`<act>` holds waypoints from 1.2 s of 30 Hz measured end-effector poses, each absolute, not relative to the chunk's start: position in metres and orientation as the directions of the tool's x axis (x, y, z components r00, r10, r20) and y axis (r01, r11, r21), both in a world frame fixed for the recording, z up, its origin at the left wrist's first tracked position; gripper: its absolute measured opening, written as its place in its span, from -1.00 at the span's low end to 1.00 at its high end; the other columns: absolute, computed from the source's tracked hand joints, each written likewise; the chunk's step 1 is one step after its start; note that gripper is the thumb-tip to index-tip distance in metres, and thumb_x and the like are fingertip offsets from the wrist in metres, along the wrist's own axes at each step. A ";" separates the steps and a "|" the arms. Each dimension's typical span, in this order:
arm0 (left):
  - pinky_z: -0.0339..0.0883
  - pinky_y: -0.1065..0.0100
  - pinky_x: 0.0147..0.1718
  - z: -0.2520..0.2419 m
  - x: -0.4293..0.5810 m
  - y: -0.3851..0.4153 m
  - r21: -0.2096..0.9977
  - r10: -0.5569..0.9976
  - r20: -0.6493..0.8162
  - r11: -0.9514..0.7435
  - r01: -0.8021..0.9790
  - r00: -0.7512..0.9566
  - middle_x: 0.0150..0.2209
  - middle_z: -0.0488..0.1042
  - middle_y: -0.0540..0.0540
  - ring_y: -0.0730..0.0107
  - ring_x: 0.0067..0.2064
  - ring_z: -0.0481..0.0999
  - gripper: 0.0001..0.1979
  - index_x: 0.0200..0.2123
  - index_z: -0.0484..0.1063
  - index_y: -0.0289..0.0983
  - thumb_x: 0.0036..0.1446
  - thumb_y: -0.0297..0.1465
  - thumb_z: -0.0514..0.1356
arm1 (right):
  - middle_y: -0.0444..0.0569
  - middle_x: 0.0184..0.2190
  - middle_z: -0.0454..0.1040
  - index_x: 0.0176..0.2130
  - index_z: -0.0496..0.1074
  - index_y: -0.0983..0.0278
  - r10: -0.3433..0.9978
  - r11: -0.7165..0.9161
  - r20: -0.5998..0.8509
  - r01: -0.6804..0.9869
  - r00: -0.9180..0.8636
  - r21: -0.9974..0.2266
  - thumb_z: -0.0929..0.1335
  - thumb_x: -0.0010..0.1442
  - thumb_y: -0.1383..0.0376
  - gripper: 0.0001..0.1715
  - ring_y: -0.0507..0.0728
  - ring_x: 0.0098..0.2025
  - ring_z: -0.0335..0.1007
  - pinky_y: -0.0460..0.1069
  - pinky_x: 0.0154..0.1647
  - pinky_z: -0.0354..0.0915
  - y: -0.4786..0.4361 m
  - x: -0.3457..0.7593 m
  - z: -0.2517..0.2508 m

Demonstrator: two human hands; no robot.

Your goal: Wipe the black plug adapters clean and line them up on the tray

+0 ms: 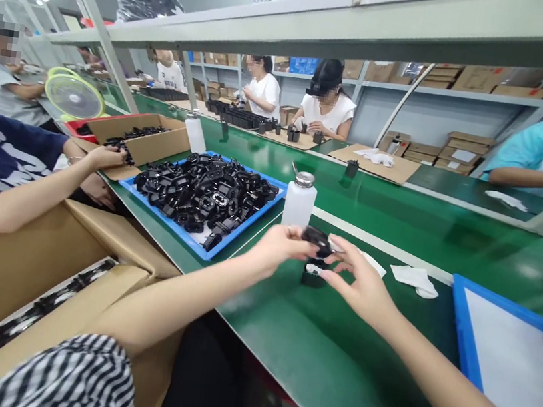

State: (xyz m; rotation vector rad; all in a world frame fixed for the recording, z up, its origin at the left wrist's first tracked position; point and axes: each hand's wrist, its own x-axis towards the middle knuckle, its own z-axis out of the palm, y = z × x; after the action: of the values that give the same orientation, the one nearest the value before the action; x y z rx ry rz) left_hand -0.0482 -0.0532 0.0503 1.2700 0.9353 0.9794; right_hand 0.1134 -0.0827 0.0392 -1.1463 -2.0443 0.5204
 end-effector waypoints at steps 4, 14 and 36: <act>0.22 0.46 -0.44 0.031 -0.024 -0.057 0.995 0.906 -0.075 0.096 -0.031 0.417 -0.55 0.35 0.00 0.58 -0.50 0.33 -0.80 -0.49 0.29 -0.39 -0.31 -0.48 0.18 | -0.04 -0.25 0.33 -0.14 0.25 0.24 0.857 0.507 0.423 0.638 -0.296 -0.580 0.20 0.03 0.22 -0.65 0.06 -0.39 0.26 -0.04 -0.35 0.24 -0.082 0.117 0.029; 0.23 0.40 -0.36 0.010 -0.050 -0.057 0.708 0.910 0.003 -0.295 0.642 0.415 -0.21 0.32 -0.04 0.49 -0.40 0.33 -0.55 -0.23 0.25 -0.29 -0.30 -0.34 0.20 | -0.02 -0.34 0.35 -0.21 0.34 0.23 0.941 0.337 0.201 0.823 -0.274 -0.457 0.21 0.04 0.24 -0.71 0.10 -0.38 0.27 0.00 -0.36 0.24 -0.075 0.125 0.009; 0.16 0.44 -0.51 0.035 -0.033 -0.034 0.402 0.838 -0.142 -0.437 0.805 0.527 -0.51 0.43 -0.06 0.36 -0.45 0.38 -0.77 -0.48 0.42 -0.31 -0.32 -0.34 0.23 | -0.09 -0.53 0.33 -0.39 0.32 0.32 0.876 0.436 -0.024 0.812 -0.482 -0.388 0.32 -0.05 0.30 -0.85 0.07 -0.48 0.26 -0.10 -0.54 0.12 -0.056 0.121 0.024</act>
State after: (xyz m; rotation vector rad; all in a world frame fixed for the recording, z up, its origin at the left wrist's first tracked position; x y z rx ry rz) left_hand -0.0326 -0.0344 0.0346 2.3486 1.3447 0.1081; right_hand 0.1213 -0.0558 0.0243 -1.4880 -2.5042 0.5243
